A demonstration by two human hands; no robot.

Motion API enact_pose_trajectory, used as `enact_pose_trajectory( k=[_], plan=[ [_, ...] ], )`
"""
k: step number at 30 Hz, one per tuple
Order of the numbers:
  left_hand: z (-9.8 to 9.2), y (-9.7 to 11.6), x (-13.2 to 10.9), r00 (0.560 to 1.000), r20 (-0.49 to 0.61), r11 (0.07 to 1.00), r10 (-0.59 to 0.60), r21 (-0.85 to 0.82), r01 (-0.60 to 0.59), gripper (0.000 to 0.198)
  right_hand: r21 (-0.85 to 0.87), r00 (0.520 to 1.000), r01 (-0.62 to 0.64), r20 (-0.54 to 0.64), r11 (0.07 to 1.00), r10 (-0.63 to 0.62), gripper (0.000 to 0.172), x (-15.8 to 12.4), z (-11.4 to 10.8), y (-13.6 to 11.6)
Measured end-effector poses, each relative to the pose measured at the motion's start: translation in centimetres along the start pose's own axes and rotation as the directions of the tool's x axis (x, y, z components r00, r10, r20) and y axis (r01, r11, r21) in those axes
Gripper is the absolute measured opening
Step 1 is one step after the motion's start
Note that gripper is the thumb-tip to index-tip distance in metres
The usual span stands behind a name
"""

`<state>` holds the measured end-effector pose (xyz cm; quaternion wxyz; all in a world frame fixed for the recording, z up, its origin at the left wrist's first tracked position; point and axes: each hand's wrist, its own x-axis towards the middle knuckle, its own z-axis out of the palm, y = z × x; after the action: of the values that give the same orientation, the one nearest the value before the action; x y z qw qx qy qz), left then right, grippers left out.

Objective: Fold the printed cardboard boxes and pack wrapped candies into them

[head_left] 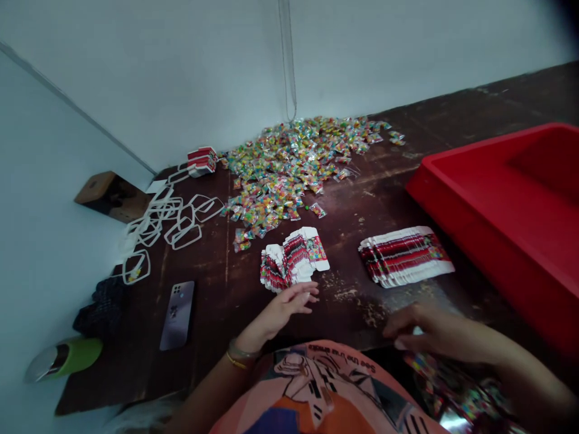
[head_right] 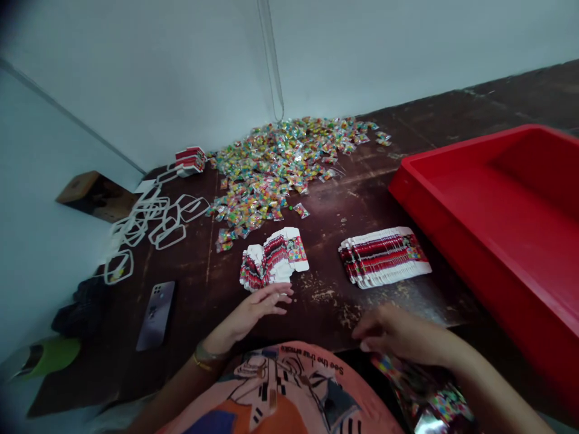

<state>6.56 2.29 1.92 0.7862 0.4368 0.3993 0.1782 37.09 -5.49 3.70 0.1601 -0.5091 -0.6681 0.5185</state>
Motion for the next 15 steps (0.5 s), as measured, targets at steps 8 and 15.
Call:
enact_pose_trajectory(
  k=[8, 15],
  plan=[
    [-1.3, -0.2, 0.5, 0.996, -0.004, 0.993, -0.085, -0.078, 0.085, 0.038, -0.525, 0.914, 0.239, -0.162, 0.817, -0.371, 0.033, 15.9, 0.5, 1.7],
    [-0.8, -1.0, 0.7, 1.0, -0.002, 0.9, -0.027, -0.436, 0.024, 0.045, -0.421, 0.831, 0.484, -0.054, 0.767, -0.553, 0.025, 9.8, 4.0, -2.3]
  ],
)
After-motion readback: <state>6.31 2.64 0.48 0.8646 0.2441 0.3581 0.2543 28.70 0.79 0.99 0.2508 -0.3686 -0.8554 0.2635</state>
